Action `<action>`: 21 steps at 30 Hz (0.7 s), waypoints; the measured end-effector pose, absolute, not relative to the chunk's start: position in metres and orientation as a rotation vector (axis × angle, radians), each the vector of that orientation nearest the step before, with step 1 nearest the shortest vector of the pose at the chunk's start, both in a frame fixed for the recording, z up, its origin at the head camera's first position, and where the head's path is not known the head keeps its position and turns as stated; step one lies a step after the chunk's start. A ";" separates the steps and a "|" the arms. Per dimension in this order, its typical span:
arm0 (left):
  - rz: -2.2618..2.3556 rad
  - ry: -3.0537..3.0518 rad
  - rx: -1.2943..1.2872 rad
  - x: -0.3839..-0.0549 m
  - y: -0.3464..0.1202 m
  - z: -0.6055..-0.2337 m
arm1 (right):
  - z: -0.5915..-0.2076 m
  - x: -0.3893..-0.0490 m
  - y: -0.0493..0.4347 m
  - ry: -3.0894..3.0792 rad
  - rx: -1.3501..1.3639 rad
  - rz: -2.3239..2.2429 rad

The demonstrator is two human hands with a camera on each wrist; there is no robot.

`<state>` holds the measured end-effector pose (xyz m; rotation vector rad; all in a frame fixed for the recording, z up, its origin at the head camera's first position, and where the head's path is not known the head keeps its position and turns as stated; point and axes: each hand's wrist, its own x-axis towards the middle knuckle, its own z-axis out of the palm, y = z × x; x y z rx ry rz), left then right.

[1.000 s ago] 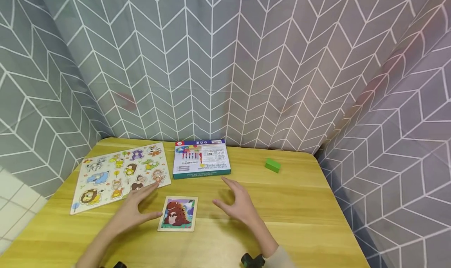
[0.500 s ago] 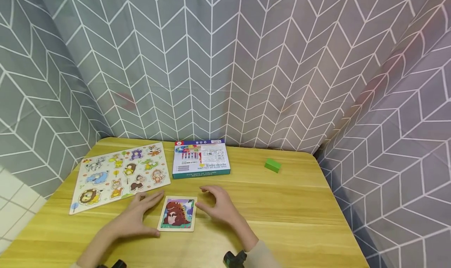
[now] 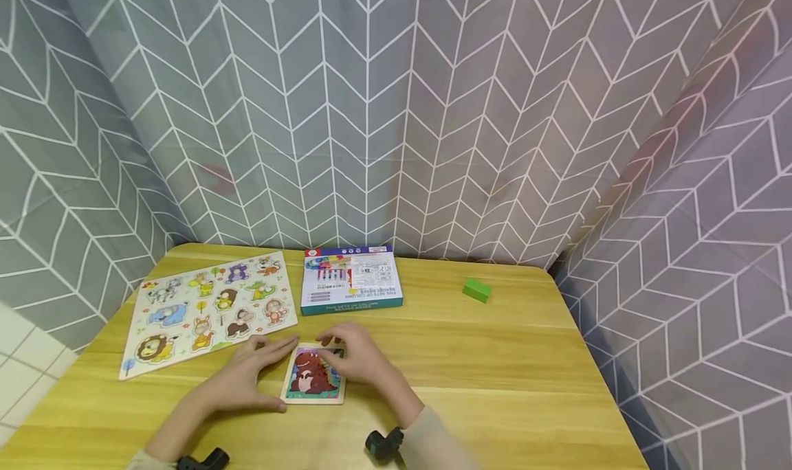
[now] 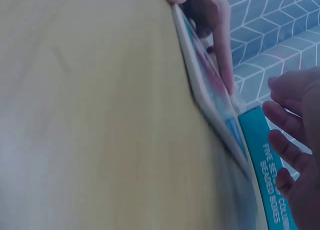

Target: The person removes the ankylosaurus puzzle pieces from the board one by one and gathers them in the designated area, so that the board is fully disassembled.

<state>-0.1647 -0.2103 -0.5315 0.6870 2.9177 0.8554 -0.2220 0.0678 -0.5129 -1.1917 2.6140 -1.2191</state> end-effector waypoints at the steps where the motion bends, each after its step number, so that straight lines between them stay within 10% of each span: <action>1: 0.855 2.921 0.695 -0.165 -0.210 -0.532 | -0.512 -0.222 0.065 2.602 -1.184 -1.223; 21: 0.911 2.915 0.746 -0.164 -0.213 -0.537 | -0.529 -0.224 0.034 2.689 -1.143 -0.979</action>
